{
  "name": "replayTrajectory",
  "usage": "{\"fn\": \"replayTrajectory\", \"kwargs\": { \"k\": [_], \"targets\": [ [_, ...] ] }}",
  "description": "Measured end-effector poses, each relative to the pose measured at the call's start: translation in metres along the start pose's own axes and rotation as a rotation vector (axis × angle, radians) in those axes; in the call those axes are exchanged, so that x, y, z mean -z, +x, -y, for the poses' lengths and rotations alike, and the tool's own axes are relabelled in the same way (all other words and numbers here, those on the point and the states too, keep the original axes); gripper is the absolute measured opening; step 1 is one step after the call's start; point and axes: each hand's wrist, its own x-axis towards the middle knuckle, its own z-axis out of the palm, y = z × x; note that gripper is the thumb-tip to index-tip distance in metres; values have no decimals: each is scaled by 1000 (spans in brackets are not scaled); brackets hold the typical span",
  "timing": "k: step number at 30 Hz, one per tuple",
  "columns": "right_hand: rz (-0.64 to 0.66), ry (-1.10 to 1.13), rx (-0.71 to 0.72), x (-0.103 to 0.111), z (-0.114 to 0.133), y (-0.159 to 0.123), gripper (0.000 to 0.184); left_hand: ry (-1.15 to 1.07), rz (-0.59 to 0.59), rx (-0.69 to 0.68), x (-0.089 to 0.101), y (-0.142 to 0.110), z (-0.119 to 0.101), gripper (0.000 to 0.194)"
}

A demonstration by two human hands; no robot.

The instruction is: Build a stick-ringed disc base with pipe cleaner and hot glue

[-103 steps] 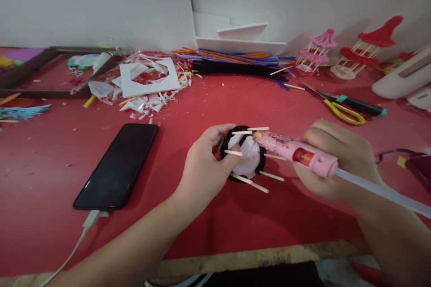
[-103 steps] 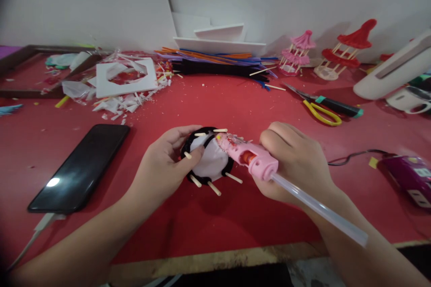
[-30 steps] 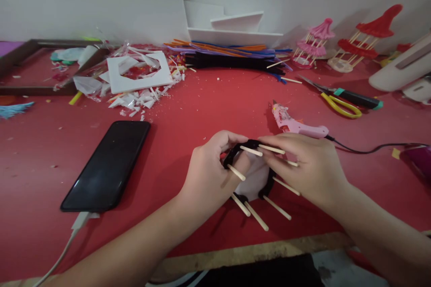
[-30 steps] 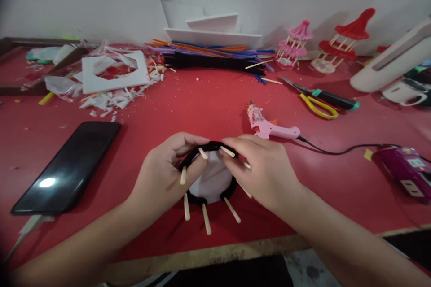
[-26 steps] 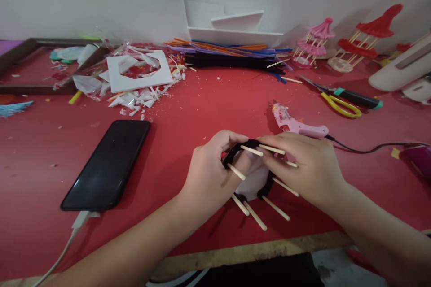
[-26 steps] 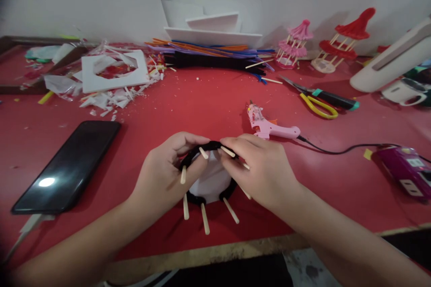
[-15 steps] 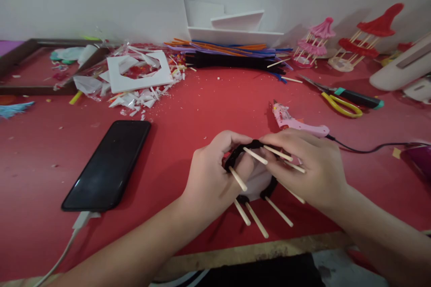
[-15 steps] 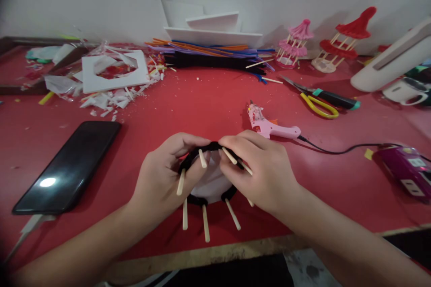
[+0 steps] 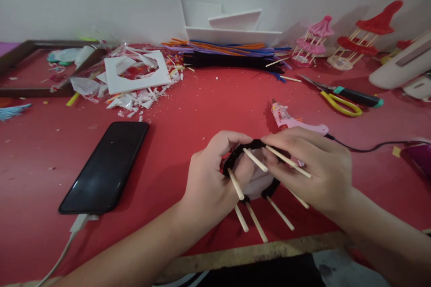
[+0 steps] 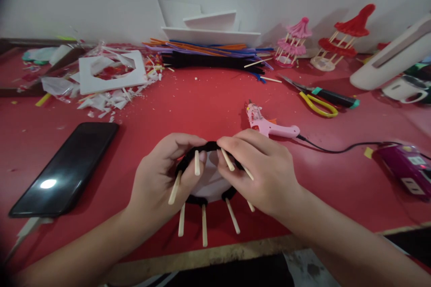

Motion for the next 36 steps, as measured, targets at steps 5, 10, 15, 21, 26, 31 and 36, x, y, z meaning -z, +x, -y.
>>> {"fn": "replayTrajectory", "kwargs": {
  "k": [5, 10, 15, 21, 26, 31, 36],
  "targets": [
    [21, 49, -41, 1, 1, 0, 15, -17, 16, 35, 2, 2, -2, 12],
    [39, 119, -95, 2, 1, 1, 21, -96, 48, 76, 3, 1, 0, 14],
    [39, 182, -104, 1, 0, 1, 18, -226, 75, 151, 1, 2, 1, 14],
    [64, 204, -112, 0, -1, -1, 15, -236, 66, 165, 2, 3, -3, 11],
    [68, 182, -151, 1, 0, 2, 19, -202, 49, 173, 3, 3, 0, 9],
    [31, 90, -169, 0, 0, 3, 18, -195, 30, 211, 3, 2, 5, 14],
    [21, 31, -142, -1, -1, 1, 16, -186, 47, 244, 4, 4, 3, 14]
  ]
}}
